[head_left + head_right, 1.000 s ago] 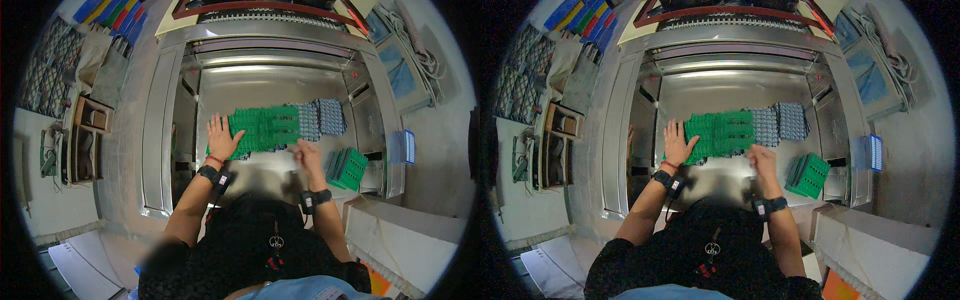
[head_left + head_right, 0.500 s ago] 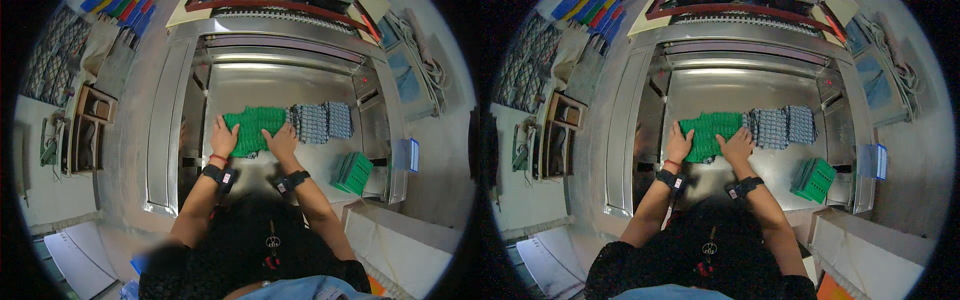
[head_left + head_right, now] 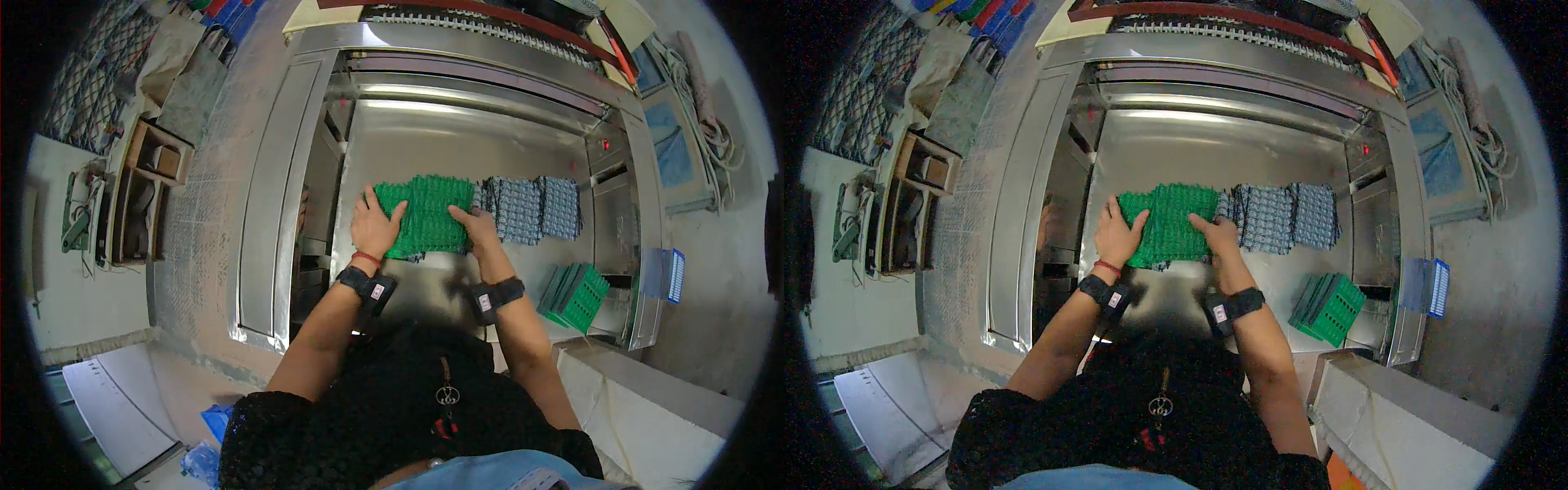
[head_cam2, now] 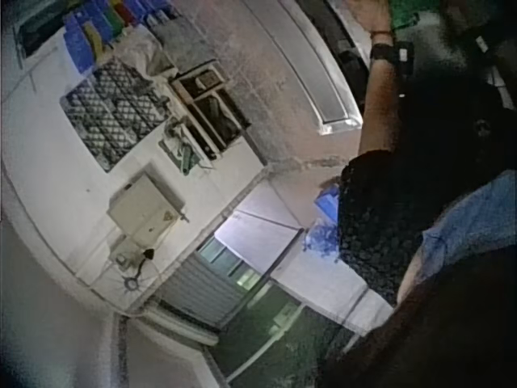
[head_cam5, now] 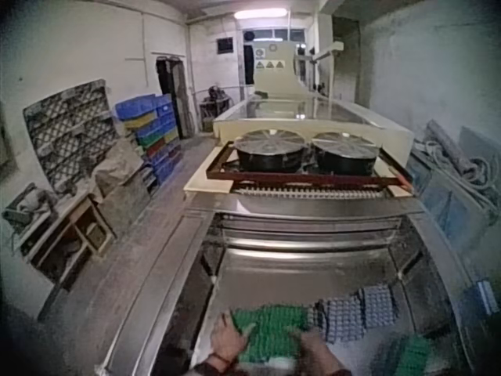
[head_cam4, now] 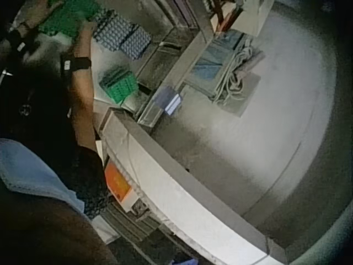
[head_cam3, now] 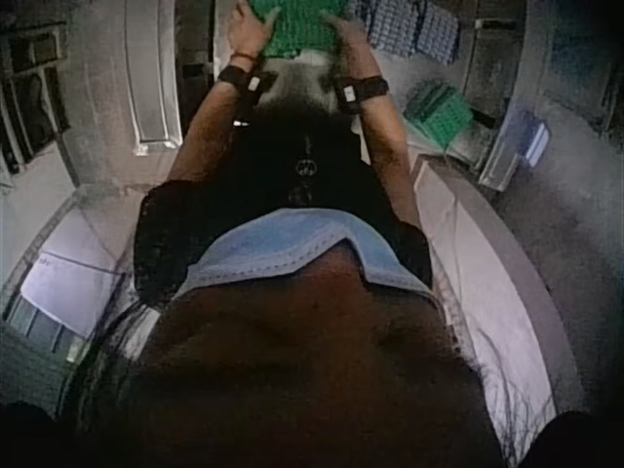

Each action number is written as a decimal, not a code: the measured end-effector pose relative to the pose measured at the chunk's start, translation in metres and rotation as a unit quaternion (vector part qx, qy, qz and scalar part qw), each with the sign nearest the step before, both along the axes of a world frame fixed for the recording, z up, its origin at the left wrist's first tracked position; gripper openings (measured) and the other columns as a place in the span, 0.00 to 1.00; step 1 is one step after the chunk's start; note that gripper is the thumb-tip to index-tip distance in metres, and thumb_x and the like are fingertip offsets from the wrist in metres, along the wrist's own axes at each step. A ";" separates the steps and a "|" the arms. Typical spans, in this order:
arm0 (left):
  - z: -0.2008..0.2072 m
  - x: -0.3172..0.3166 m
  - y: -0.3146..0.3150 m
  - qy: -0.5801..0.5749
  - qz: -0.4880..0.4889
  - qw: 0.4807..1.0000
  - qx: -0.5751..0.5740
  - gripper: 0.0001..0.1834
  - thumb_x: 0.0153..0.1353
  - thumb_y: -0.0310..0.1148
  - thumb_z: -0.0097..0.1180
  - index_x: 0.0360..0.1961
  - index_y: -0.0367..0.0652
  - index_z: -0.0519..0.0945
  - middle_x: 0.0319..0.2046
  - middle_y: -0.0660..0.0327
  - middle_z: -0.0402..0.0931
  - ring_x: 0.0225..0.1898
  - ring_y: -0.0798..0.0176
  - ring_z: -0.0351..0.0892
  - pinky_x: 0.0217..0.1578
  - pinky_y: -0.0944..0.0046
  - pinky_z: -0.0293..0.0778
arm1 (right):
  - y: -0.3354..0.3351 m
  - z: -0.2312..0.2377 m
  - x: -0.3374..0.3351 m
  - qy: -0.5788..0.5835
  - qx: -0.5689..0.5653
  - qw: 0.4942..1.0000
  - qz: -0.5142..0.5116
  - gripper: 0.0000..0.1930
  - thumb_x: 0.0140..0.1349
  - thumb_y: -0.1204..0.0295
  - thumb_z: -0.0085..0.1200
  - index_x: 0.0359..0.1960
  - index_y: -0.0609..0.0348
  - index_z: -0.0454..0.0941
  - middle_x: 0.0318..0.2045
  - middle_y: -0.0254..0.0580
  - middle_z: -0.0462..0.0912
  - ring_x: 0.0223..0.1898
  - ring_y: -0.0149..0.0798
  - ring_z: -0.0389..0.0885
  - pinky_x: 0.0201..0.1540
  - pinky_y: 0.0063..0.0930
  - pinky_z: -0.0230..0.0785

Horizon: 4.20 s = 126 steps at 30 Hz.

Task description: The recorder sorts green and blue components from a pile on a metal surface into matching green and blue trays.

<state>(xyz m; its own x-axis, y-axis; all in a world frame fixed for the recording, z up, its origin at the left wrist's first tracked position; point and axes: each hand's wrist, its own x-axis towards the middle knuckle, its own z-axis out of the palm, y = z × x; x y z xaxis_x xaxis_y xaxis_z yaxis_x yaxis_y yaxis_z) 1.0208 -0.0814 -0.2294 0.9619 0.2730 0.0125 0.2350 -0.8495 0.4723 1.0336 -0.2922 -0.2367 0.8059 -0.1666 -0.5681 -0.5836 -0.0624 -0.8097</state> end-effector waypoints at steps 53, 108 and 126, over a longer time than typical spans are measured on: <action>0.023 -0.102 -0.097 0.013 -0.299 0.705 -0.644 0.37 0.50 0.32 0.52 0.61 0.35 0.55 0.55 0.53 0.64 0.57 0.57 0.63 0.59 0.59 0.57 | -0.060 0.067 -0.158 -0.273 -0.097 0.949 0.123 0.31 0.38 0.79 0.68 0.48 0.57 0.68 0.39 0.41 0.78 0.42 0.38 0.77 0.46 0.29 0.69; 0.100 -0.102 -0.353 0.427 -0.075 0.543 -0.719 0.31 0.60 0.48 0.53 0.57 0.43 0.58 0.47 0.57 0.70 0.43 0.62 0.76 0.39 0.58 0.78 | -0.278 0.088 -0.192 -0.084 0.304 0.922 -0.225 0.37 0.60 0.39 0.34 0.59 0.58 0.61 0.52 0.44 0.72 0.52 0.39 0.72 0.54 0.34 0.66; 0.080 -0.117 -0.314 0.467 -0.234 0.559 -0.644 0.36 0.62 0.52 0.47 0.64 0.44 0.53 0.60 0.57 0.61 0.58 0.59 0.65 0.56 0.57 0.65 | -0.251 0.027 -0.240 -0.086 0.352 0.903 -0.229 0.33 0.65 0.44 0.24 0.58 0.58 0.62 0.51 0.43 0.72 0.49 0.37 0.74 0.50 0.31 0.70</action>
<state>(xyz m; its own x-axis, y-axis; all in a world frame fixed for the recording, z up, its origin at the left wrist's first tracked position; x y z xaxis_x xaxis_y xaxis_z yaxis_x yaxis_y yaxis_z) 0.9038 -0.3957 -0.1493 0.3554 -0.8069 -0.4717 0.7840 -0.0174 0.6205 0.7940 -0.5429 -0.2098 0.8304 -0.1517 -0.5360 -0.2786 0.7201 -0.6355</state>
